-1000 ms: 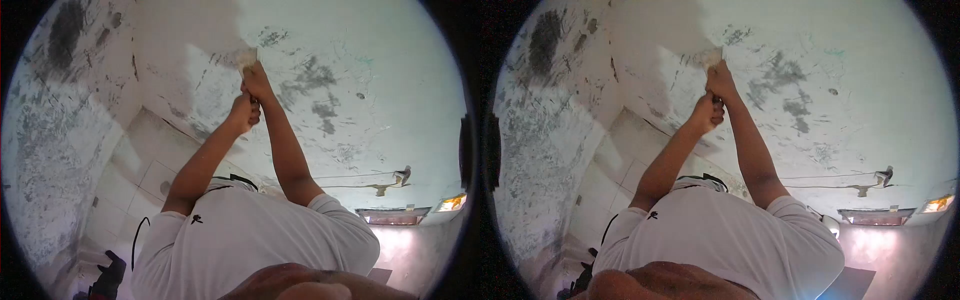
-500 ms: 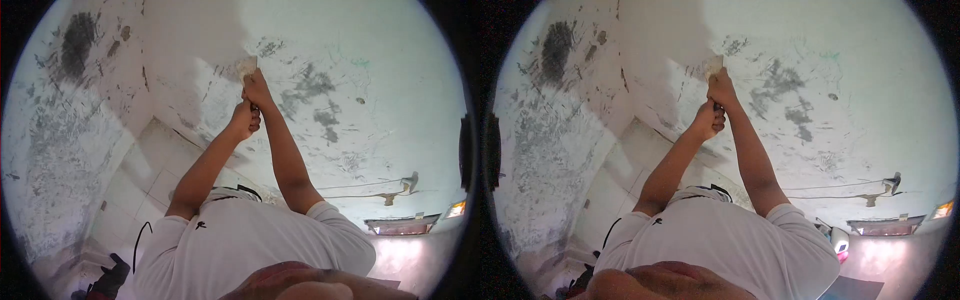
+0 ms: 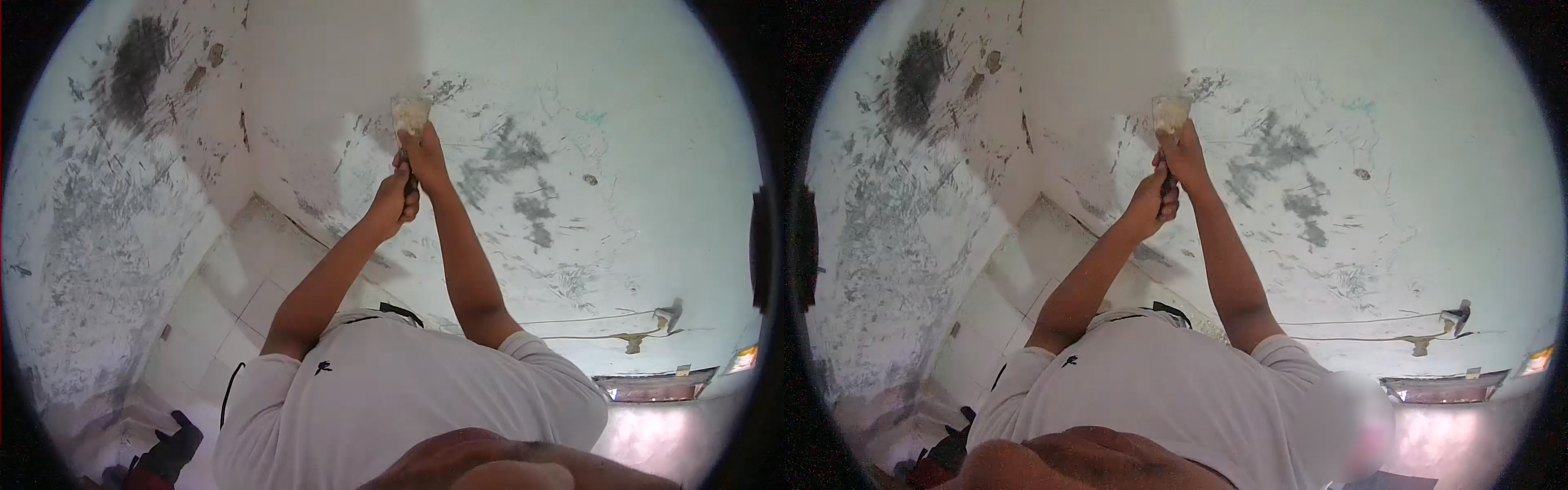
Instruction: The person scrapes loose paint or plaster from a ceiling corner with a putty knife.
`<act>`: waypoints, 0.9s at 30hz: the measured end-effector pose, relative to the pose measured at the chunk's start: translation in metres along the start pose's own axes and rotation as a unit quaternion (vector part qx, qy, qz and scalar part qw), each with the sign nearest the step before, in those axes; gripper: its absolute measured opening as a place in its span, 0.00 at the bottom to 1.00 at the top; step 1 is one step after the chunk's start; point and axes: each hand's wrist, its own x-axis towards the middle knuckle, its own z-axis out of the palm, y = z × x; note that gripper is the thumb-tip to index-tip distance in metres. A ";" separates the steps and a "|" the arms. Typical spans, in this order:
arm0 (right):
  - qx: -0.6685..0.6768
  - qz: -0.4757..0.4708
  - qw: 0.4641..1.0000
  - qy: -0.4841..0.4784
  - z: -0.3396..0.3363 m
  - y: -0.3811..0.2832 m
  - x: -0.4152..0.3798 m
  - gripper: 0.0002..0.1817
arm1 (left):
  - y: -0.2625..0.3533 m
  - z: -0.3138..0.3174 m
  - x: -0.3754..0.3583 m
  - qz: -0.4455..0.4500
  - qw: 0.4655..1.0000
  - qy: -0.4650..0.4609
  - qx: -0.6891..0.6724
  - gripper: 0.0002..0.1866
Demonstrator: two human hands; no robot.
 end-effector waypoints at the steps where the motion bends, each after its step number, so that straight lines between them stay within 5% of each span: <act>1: 0.052 -0.009 0.999 0.005 0.000 0.000 -0.011 0.19 | 0.000 -0.003 -0.006 0.028 0.999 0.005 0.045 0.23; 4: 0.028 -0.028 0.998 -0.051 -0.012 0.049 -0.057 0.28 | -0.016 -0.019 -0.022 0.028 0.999 0.009 0.019 0.22; 7: 0.024 -0.098 0.995 -0.009 -0.006 0.088 -0.106 0.36 | -0.041 -0.034 -0.025 0.040 0.998 0.038 0.014 0.22; 11: -0.058 -0.203 0.977 -0.008 -0.005 0.093 -0.135 0.44 | -0.050 -0.037 -0.035 0.005 0.998 -0.045 -0.036 0.24; 13: -0.136 -0.280 0.948 0.062 -0.001 0.087 -0.136 0.41 | -0.049 -0.020 -0.043 -0.082 0.992 0.018 -0.089 0.28; 17: -0.134 -0.335 0.927 0.106 -0.017 0.077 -0.117 0.22 | -0.048 -0.008 -0.040 -0.052 0.997 0.006 -0.062 0.30; 19: -0.017 -0.340 0.931 0.132 -0.015 0.066 -0.099 0.14 | -0.048 -0.017 -0.034 0.005 0.984 -0.074 0.159 0.29; 21: 0.231 -0.289 0.926 0.069 -0.026 0.060 -0.082 0.07 | -0.037 -0.031 -0.047 -0.010 0.918 -0.106 0.381 0.27; 22: 0.219 -0.297 0.927 0.066 -0.035 0.048 -0.074 0.05 | -0.030 -0.046 -0.056 -0.014 0.872 -0.137 0.470 0.26; 24: 0.263 -0.335 0.903 0.057 -0.047 0.027 -0.055 0.03 | 0.014 -0.059 -0.107 -0.023 0.637 -0.172 0.751 0.22; 25: 0.264 -0.334 0.903 0.050 -0.055 0.020 -0.047 0.03 | 0.046 -0.080 -0.132 -0.175 0.690 -0.116 0.692 0.22; 27: 0.373 -0.356 0.857 -0.012 -0.070 0.008 -0.033 0.07 | 0.091 -0.209 -0.197 -0.046 0.942 0.038 0.330 0.18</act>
